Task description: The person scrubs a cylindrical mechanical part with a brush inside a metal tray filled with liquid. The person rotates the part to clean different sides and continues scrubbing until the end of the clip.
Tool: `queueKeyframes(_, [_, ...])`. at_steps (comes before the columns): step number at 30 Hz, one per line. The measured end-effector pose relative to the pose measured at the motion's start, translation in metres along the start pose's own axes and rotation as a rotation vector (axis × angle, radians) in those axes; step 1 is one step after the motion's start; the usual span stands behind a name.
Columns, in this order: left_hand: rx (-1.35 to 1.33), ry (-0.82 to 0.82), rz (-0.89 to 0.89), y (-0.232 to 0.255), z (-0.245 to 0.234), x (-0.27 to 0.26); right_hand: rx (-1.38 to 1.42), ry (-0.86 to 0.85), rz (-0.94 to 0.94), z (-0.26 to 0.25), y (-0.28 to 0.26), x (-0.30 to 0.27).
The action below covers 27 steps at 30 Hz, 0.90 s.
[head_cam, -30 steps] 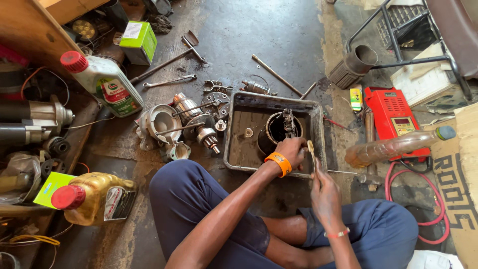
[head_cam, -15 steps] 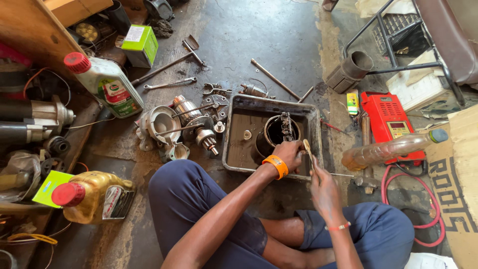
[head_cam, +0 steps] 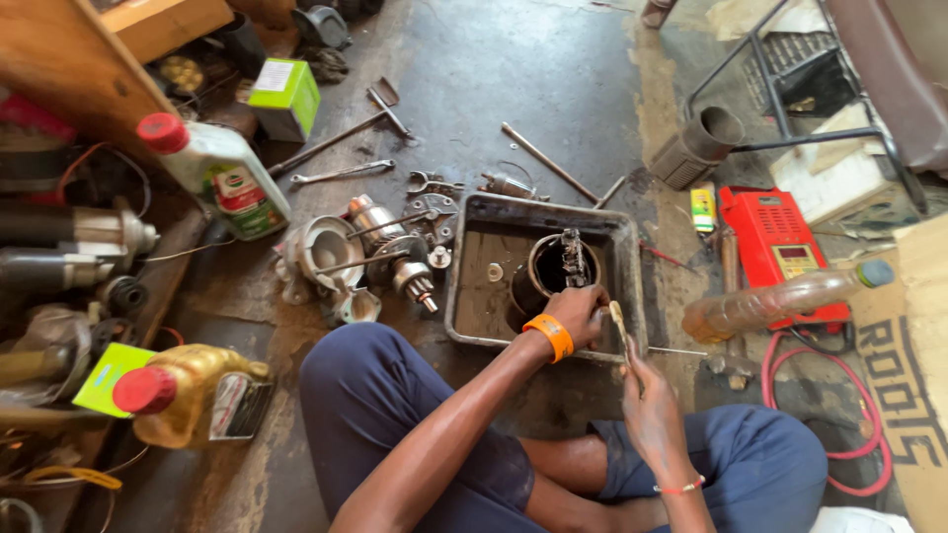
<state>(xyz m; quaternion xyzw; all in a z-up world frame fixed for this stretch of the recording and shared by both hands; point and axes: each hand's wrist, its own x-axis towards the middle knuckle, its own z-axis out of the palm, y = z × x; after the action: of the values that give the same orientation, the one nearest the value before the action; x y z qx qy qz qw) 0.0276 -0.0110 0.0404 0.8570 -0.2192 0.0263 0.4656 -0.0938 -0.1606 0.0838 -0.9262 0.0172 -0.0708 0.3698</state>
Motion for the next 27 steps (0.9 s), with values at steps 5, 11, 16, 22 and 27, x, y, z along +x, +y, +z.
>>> queueKeyframes(5, [0.010,-0.006,-0.034,0.001,0.005,-0.001,0.017,0.007,0.019,0.004,0.006,0.009])
queueKeyframes(11, [-0.023,-0.063,-0.060,-0.002,0.007,-0.002,0.023,0.089,-0.220,-0.020,-0.005,-0.013])
queueKeyframes(16, [-0.053,-0.067,-0.029,0.003,-0.003,-0.002,0.022,-0.083,0.048,-0.034,0.002,-0.002])
queueKeyframes(22, [0.145,-0.114,-0.015,0.024,-0.031,-0.001,-0.051,-0.074,-0.075,-0.040,0.031,0.049])
queueKeyframes(27, [0.231,-0.114,0.048,0.038,-0.047,0.000,-0.310,-0.309,0.011,0.001,0.047,0.092])
